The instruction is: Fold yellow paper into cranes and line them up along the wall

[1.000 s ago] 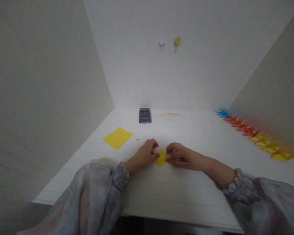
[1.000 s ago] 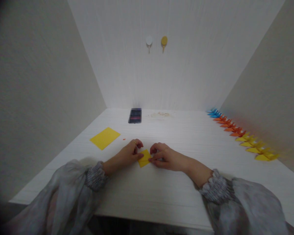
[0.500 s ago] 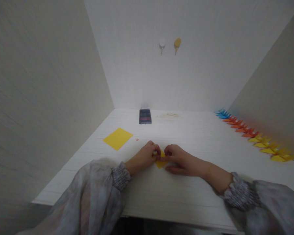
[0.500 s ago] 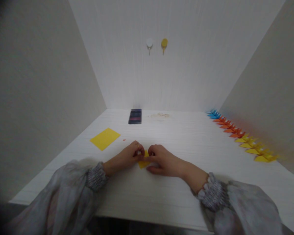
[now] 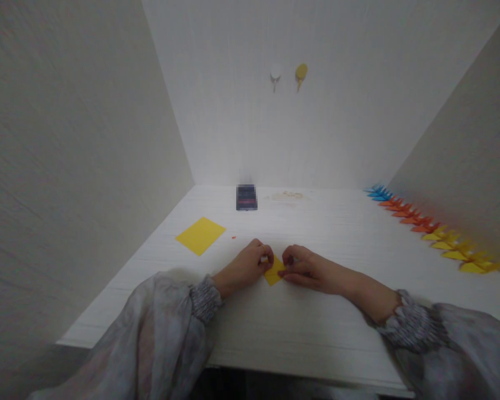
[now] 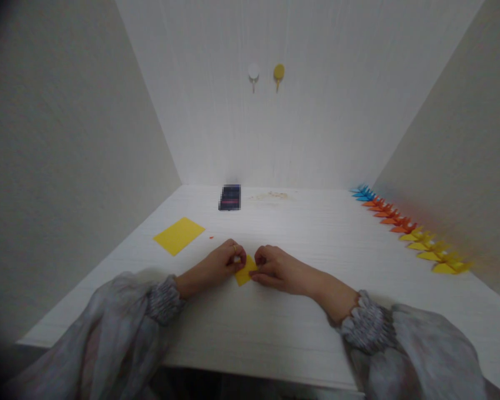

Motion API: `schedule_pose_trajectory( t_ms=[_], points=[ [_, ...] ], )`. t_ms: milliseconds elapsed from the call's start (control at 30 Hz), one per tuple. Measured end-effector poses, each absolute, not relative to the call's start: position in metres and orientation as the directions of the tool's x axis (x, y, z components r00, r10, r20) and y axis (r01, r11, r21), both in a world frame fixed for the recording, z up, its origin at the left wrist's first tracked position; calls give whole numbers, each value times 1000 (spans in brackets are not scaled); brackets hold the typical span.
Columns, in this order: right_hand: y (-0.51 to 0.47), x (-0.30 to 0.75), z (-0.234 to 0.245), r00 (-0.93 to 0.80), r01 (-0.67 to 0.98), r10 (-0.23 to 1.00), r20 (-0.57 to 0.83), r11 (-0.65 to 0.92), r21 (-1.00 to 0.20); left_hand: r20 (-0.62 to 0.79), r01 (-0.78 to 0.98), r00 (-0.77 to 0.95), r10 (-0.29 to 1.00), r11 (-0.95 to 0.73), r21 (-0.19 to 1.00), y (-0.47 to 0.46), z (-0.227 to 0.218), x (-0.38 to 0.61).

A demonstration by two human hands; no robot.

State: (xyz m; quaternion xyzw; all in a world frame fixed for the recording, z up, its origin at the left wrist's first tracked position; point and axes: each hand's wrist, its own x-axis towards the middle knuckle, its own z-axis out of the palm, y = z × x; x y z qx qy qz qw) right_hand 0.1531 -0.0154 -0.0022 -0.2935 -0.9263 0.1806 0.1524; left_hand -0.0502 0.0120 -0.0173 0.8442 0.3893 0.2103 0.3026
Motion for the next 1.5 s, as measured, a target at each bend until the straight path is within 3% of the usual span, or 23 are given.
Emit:
schedule_pose_trajectory(
  t_ms=[300,500,733,900,1067,1267,1400,1500],
  points=[
    [-15,154,-3,-757,505,632,167,728,-464,97,572,488,868,-401,715,11,-22,-50],
    [-16,155,-1,-760,502,627,174,735,-456,82,663,470,879,-412,625,13,-19,-53],
    [-16,152,-5,-736,488,635,235,738,-465,36,677,467,884,-384,627,13,-15,-50],
    [-16,145,-11,-655,492,695,297,690,-531,25,663,468,883,-370,651,11,-13,-48],
    [-17,139,-21,-439,617,855,277,511,-598,9,521,506,863,-313,794,12,-15,-47],
    [-12,140,-20,-433,639,852,296,521,-566,152,473,517,842,-429,769,11,-11,-44],
    [-12,143,-14,-412,593,804,429,594,-544,307,428,486,818,-529,733,9,-6,-43],
    [-14,143,-11,-405,553,746,529,661,-508,348,367,474,809,-541,757,8,-3,-44]
  ],
)
